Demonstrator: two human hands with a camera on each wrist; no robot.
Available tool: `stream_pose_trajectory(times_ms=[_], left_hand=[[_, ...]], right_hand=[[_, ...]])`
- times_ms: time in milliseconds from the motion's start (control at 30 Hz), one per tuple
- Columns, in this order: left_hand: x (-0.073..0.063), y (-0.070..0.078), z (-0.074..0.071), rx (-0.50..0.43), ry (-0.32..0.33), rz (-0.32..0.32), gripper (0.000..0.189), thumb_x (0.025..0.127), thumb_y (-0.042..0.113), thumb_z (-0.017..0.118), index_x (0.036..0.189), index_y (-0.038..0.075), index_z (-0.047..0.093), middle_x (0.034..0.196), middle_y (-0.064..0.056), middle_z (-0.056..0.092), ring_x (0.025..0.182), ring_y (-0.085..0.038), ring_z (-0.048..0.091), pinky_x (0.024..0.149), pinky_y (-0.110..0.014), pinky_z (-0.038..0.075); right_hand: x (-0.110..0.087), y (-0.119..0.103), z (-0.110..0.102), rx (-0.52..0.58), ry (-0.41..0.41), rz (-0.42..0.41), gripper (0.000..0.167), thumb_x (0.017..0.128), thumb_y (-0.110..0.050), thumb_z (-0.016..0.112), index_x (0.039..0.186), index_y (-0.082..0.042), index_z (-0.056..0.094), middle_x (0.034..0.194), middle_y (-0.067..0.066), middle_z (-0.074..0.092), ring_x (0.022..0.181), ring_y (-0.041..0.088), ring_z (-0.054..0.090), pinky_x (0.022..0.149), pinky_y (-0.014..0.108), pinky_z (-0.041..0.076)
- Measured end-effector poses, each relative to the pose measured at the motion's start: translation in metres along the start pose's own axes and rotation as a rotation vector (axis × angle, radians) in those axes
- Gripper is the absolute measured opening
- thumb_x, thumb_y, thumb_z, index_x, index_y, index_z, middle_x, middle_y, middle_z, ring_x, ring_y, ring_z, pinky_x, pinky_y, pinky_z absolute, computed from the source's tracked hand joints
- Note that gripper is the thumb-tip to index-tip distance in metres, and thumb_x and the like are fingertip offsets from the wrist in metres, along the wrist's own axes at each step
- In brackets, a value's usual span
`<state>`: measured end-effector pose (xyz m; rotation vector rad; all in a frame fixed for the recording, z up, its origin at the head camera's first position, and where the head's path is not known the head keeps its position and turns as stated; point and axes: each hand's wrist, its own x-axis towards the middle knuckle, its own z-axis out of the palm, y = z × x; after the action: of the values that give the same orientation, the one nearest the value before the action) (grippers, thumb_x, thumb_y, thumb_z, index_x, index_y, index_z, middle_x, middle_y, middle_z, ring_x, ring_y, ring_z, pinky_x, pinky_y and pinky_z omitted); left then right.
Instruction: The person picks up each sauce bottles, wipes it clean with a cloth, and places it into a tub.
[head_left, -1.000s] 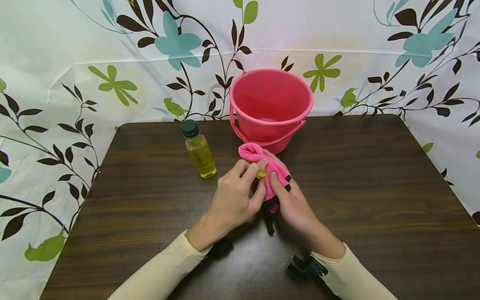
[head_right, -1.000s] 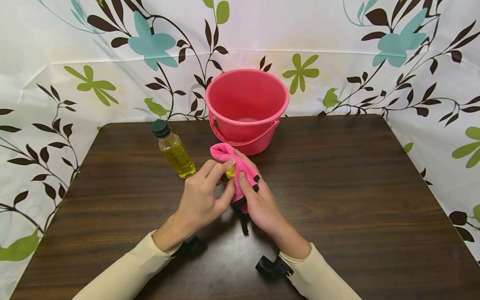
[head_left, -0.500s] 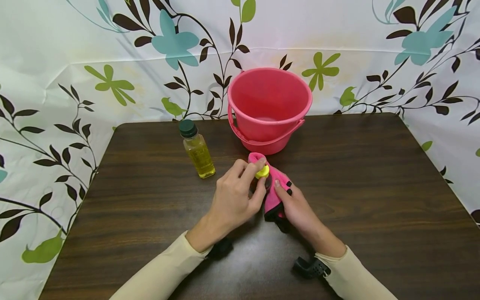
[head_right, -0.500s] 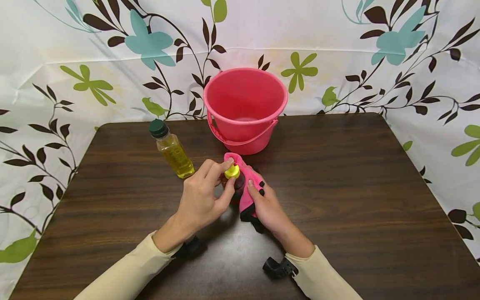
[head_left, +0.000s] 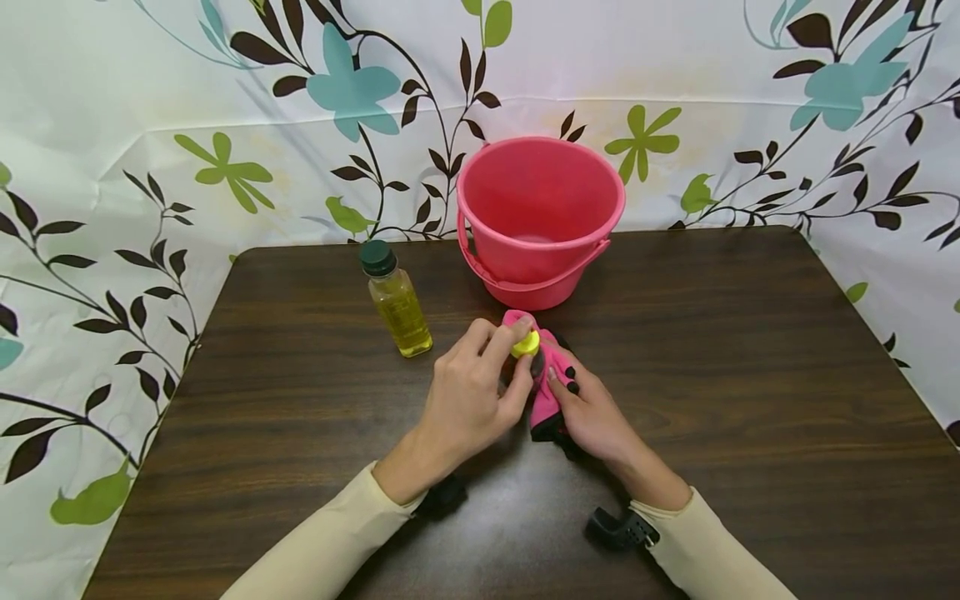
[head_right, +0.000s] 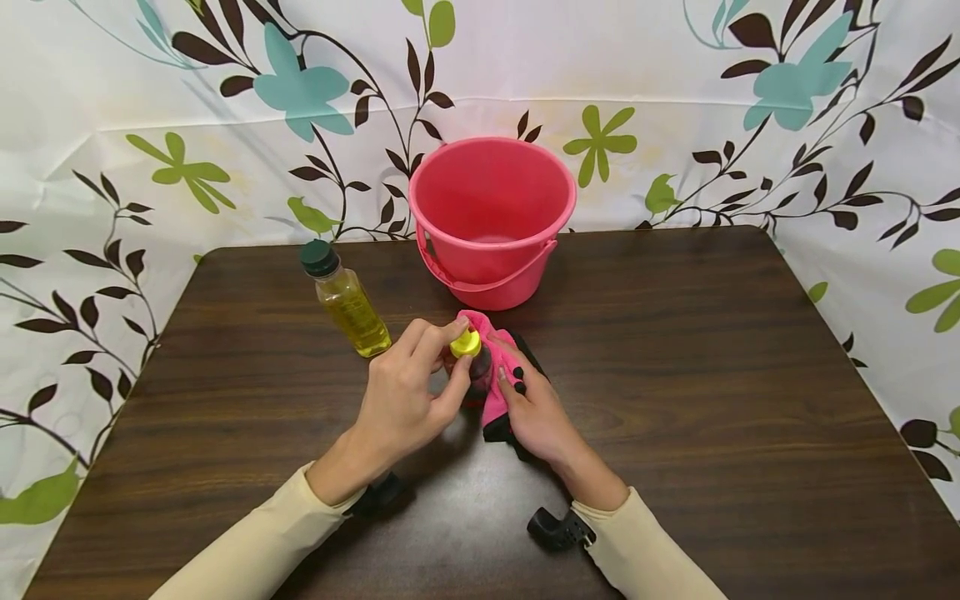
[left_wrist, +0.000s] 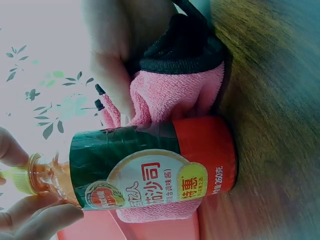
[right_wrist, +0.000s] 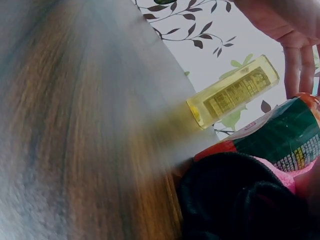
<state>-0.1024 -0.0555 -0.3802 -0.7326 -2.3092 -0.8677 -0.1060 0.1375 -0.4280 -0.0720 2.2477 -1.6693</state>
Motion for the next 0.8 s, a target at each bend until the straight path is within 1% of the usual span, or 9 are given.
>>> stream_pose_trajectory(times_ms=[133, 233, 300, 333, 400, 467, 533, 633, 800], left_hand=[[0.000, 0.000, 0.000, 0.004, 0.004, 0.003, 0.043, 0.090, 0.013, 0.075, 0.133, 0.005, 0.070, 0.093, -0.010, 0.061, 0.071, -0.014, 0.059, 0.062, -0.027, 0.058], [0.000, 0.000, 0.000, 0.007, 0.000, 0.001, 0.043, 0.090, 0.013, 0.075, 0.132, 0.005, 0.070, 0.094, -0.010, 0.061, 0.070, -0.014, 0.058, 0.061, -0.027, 0.057], [0.000, 0.001, 0.000, 0.008, -0.004, 0.000, 0.043, 0.091, 0.013, 0.075, 0.133, 0.005, 0.070, 0.095, -0.010, 0.061, 0.071, -0.014, 0.058, 0.061, -0.026, 0.057], [0.000, 0.001, 0.000, 0.009, -0.006, 0.000, 0.044, 0.091, 0.013, 0.075, 0.133, 0.005, 0.070, 0.095, -0.010, 0.061, 0.071, -0.014, 0.058, 0.061, -0.026, 0.057], [0.000, 0.001, 0.000, 0.010, -0.005, 0.000, 0.044, 0.090, 0.013, 0.075, 0.134, 0.005, 0.070, 0.095, -0.010, 0.061, 0.071, -0.014, 0.057, 0.061, -0.026, 0.057], [0.000, 0.001, 0.000, 0.012, 0.001, 0.003, 0.045, 0.091, 0.013, 0.075, 0.134, 0.005, 0.070, 0.094, -0.010, 0.061, 0.071, -0.015, 0.057, 0.061, -0.026, 0.057], [0.000, 0.001, 0.000, 0.015, 0.010, 0.008, 0.044, 0.091, 0.013, 0.075, 0.133, 0.005, 0.070, 0.094, -0.010, 0.061, 0.071, -0.015, 0.058, 0.061, -0.027, 0.057], [0.000, 0.001, 0.001, 0.023, 0.023, 0.016, 0.041, 0.091, 0.013, 0.075, 0.130, 0.005, 0.071, 0.094, -0.010, 0.062, 0.071, -0.016, 0.058, 0.061, -0.028, 0.058], [0.000, 0.001, 0.001, 0.038, 0.029, 0.024, 0.037, 0.091, 0.014, 0.075, 0.127, 0.005, 0.071, 0.093, -0.010, 0.062, 0.071, -0.016, 0.058, 0.061, -0.030, 0.058]], right_hand=[[0.000, 0.000, 0.001, 0.018, 0.022, 0.038, 0.052, 0.113, -0.027, 0.046, 0.164, -0.021, 0.039, 0.159, 0.008, 0.053, 0.146, 0.025, 0.046, 0.127, 0.056, 0.033], [-0.001, -0.003, 0.002, 0.082, 0.037, 0.080, 0.048, 0.114, -0.034, 0.044, 0.159, -0.020, 0.046, 0.148, 0.009, 0.059, 0.133, 0.022, 0.053, 0.116, 0.045, 0.044], [-0.002, -0.006, 0.002, 0.155, 0.017, 0.082, 0.048, 0.114, -0.039, 0.040, 0.159, -0.023, 0.046, 0.149, 0.004, 0.058, 0.130, 0.018, 0.052, 0.113, 0.038, 0.043], [-0.003, -0.007, 0.002, 0.196, 0.001, 0.073, 0.048, 0.114, -0.041, 0.039, 0.159, -0.026, 0.045, 0.151, 0.002, 0.056, 0.132, 0.017, 0.052, 0.113, 0.036, 0.042], [-0.005, -0.011, 0.003, 0.276, -0.038, 0.036, 0.049, 0.114, -0.044, 0.037, 0.161, -0.031, 0.042, 0.159, -0.006, 0.049, 0.143, 0.014, 0.046, 0.122, 0.040, 0.038], [-0.008, -0.016, 0.002, 0.339, -0.086, -0.009, 0.050, 0.115, -0.044, 0.035, 0.164, -0.039, 0.035, 0.168, -0.015, 0.037, 0.154, 0.012, 0.035, 0.130, 0.047, 0.029], [-0.011, -0.021, 0.003, 0.370, -0.110, -0.042, 0.050, 0.114, -0.045, 0.035, 0.164, -0.042, 0.033, 0.169, -0.017, 0.034, 0.157, 0.013, 0.032, 0.131, 0.049, 0.028], [-0.015, -0.028, 0.004, 0.415, -0.129, -0.091, 0.050, 0.114, -0.045, 0.035, 0.164, -0.041, 0.035, 0.169, -0.015, 0.035, 0.158, 0.015, 0.033, 0.129, 0.039, 0.033], [-0.018, -0.038, 0.005, 0.482, -0.134, -0.147, 0.050, 0.115, -0.041, 0.036, 0.165, -0.034, 0.035, 0.169, -0.010, 0.036, 0.158, 0.020, 0.033, 0.119, 0.019, 0.041]])
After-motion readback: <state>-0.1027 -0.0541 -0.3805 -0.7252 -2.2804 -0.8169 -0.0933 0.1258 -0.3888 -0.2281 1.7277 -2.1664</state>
